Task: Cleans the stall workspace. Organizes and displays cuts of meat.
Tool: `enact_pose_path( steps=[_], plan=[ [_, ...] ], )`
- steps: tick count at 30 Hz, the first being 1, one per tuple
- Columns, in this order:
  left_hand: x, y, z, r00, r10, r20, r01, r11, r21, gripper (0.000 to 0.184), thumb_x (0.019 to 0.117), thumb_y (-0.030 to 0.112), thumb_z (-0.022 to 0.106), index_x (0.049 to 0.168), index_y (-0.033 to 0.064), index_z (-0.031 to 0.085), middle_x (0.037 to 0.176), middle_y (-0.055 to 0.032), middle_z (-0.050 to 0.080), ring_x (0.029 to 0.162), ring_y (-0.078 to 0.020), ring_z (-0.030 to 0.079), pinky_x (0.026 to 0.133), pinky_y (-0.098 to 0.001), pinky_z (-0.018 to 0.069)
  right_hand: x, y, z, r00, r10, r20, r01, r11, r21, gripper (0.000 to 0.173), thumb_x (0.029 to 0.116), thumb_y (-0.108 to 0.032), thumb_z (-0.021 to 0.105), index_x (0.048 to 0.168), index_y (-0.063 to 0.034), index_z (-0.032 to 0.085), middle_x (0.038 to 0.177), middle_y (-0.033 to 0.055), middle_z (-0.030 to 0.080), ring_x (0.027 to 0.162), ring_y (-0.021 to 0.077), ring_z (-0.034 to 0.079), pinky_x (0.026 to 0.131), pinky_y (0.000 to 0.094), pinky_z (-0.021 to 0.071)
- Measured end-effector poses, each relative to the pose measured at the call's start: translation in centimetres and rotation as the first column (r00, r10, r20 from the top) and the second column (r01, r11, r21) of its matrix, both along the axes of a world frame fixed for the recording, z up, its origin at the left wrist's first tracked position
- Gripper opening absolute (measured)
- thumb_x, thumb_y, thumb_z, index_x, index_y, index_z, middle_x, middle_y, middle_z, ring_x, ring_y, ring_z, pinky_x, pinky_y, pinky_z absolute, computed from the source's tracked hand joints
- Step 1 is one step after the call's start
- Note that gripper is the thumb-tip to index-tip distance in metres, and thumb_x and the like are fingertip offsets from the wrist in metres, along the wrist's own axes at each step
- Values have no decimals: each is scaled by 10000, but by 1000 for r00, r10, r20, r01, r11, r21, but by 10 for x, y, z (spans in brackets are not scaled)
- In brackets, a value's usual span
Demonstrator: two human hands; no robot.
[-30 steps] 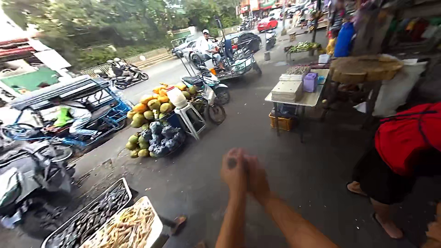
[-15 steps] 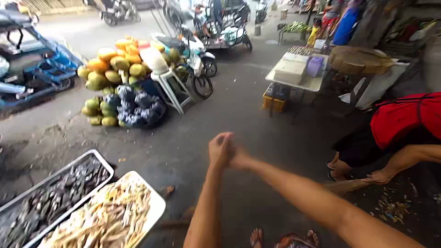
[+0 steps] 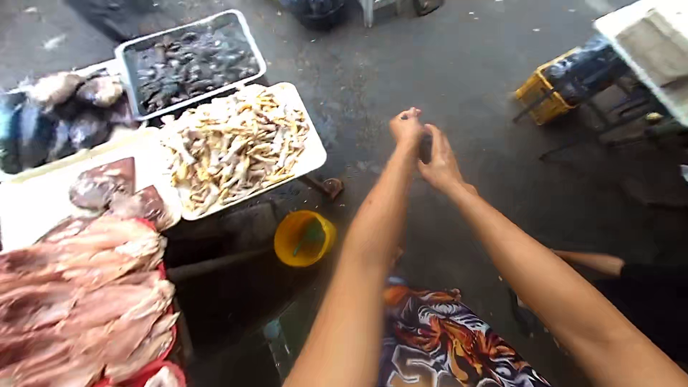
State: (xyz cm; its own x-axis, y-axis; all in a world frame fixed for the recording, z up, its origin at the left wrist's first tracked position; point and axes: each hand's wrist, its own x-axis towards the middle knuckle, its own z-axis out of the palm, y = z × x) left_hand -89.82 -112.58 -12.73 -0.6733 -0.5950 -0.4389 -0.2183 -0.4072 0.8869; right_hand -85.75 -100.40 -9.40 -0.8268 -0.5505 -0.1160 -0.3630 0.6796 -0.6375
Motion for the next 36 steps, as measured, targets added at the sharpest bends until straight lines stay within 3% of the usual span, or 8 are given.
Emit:
enact_pose_path(
  steps=[2, 5, 9, 13, 17, 21, 26, 36],
  plan=[
    [8, 11, 8, 992, 126, 25, -129, 982, 137, 353, 1097, 254, 463, 1197, -11, 674, 1124, -166, 704, 986, -239, 677, 883, -442, 564, 7, 2, -11, 975, 56, -215, -56, 998, 2, 844, 871, -223, 761, 1599, -132, 342, 1533, 248, 421, 1337, 431, 507, 1047, 622, 480],
    [18, 40, 43, 961, 254, 107, -273, 934, 231, 393, 1088, 403, 480, 1186, 82, 686, 854, -78, 675, 703, -165, 641, 679, -383, 569, 0, 8, -7, 920, -45, -389, 12, 996, -86, 472, 1002, -175, 565, 1436, 7, 530, 1335, 315, 559, 1215, 452, 589, 1026, 552, 508],
    [30, 66, 95, 950, 308, -48, -305, 950, 62, 304, 1045, 344, 603, 1115, 84, 742, 820, -87, 717, 665, -167, 664, 671, -397, 581, -13, 12, 37, 914, -168, -369, 131, 984, -123, 338, 1032, -129, 500, 1217, 108, 655, 1155, 299, 698, 1111, 415, 686, 999, 536, 518],
    [32, 61, 135, 948, 96, -303, -150, 976, -159, 215, 1055, 229, 588, 1090, 110, 764, 896, -46, 733, 657, -124, 643, 644, -365, 570, -17, 9, 75, 925, -262, -275, 219, 959, -178, 333, 1004, -179, 592, 1134, 125, 628, 1009, 287, 688, 974, 372, 693, 905, 561, 522],
    [31, 51, 159, 893, -172, -417, 75, 968, -240, 208, 1060, 144, 564, 1083, 78, 760, 897, -57, 720, 633, -123, 610, 601, -349, 549, -17, 18, 100, 953, -201, -225, 133, 949, -284, 319, 879, -181, 683, 1048, 86, 641, 897, 104, 682, 861, 66, 658, 838, 308, 537],
    [27, 39, 171, 806, -435, -402, 317, 890, -329, 194, 1059, 93, 546, 1127, 43, 721, 903, -100, 693, 602, -130, 591, 549, -296, 537, -21, 17, 104, 977, -209, -29, 185, 915, -359, 204, 864, -174, 712, 991, -61, 598, 783, -64, 585, 674, -25, 571, 650, 237, 519],
    [19, 20, 167, 730, -515, -448, 396, 854, -336, 234, 1078, 118, 512, 1077, 13, 721, 833, -93, 668, 529, -106, 526, 476, -251, 477, -24, 6, 99, 897, -93, 433, 315, 821, -476, 196, 871, -58, 673, 967, -158, 535, 608, -48, 529, 418, 65, 433, 378, 233, 378],
    [0, -9, 123, 659, -621, -423, 542, 783, -305, 404, 1114, 291, 412, 1021, 25, 702, 685, 9, 604, 478, -73, 507, 470, -255, 503, -26, 1, 63, 634, 157, 757, 316, 841, -439, 114, 888, -20, 595, 950, -115, 590, 588, -43, 485, 423, 32, 380, 394, 197, 344]
  ],
)
